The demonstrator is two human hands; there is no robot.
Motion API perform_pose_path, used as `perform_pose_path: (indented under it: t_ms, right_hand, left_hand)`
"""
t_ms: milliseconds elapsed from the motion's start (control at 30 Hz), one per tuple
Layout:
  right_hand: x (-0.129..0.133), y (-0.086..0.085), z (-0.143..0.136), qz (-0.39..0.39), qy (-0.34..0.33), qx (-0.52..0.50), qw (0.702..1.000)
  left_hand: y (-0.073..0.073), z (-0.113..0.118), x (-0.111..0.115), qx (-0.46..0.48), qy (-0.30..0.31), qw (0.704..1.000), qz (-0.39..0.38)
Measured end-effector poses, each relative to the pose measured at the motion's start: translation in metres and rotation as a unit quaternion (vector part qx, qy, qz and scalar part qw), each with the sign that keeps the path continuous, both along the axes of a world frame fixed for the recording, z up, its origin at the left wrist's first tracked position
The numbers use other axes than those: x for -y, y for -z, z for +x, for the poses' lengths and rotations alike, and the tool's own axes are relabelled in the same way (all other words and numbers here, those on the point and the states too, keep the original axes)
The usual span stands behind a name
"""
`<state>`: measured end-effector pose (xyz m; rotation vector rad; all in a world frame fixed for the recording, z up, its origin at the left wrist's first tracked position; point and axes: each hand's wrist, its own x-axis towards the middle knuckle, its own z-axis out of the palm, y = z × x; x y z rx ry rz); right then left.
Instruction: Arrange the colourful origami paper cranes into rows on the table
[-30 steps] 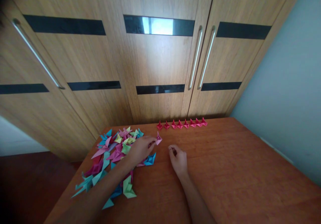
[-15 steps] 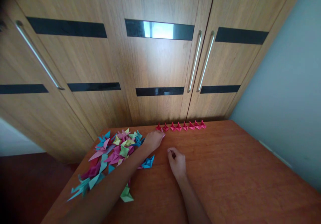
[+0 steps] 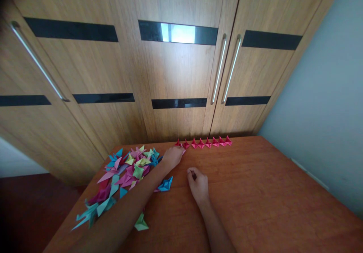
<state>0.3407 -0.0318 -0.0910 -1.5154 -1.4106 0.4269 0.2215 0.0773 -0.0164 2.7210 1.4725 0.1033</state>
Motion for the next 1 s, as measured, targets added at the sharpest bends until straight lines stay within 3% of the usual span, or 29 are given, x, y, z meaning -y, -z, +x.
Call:
perform_pose_path:
  t_ms: [167, 333, 433, 567, 700, 1000]
  right_hand:
    - [0.001, -0.002, -0.001, 0.003, -0.008, 0.012, 1.000]
    - [0.003, -0.005, -0.004, -0.006, -0.021, 0.022, 1.000]
    - [0.005, -0.006, -0.005, -0.010, -0.032, 0.028, 0.999]
    - [0.006, -0.007, -0.008, -0.016, -0.039, 0.036, 0.998]
    - [0.008, -0.006, -0.009, -0.019, -0.043, 0.041, 0.998]
    - [0.009, -0.005, -0.008, -0.026, -0.036, 0.041, 0.998]
  left_hand:
    - [-0.014, -0.011, 0.010, 0.008, -0.016, 1.000, 0.004]
    - [-0.038, -0.062, 0.032, 0.016, -0.017, 1.000, 0.009]
    - [-0.044, -0.094, 0.058, 0.017, -0.009, 1.000, 0.004]
    - [-0.035, -0.116, 0.099, -0.004, -0.042, 0.999, -0.001]
    - [-0.020, -0.118, 0.126, -0.027, -0.080, 0.996, -0.003]
    - [-0.004, -0.116, 0.129, -0.021, -0.074, 0.996, -0.039]
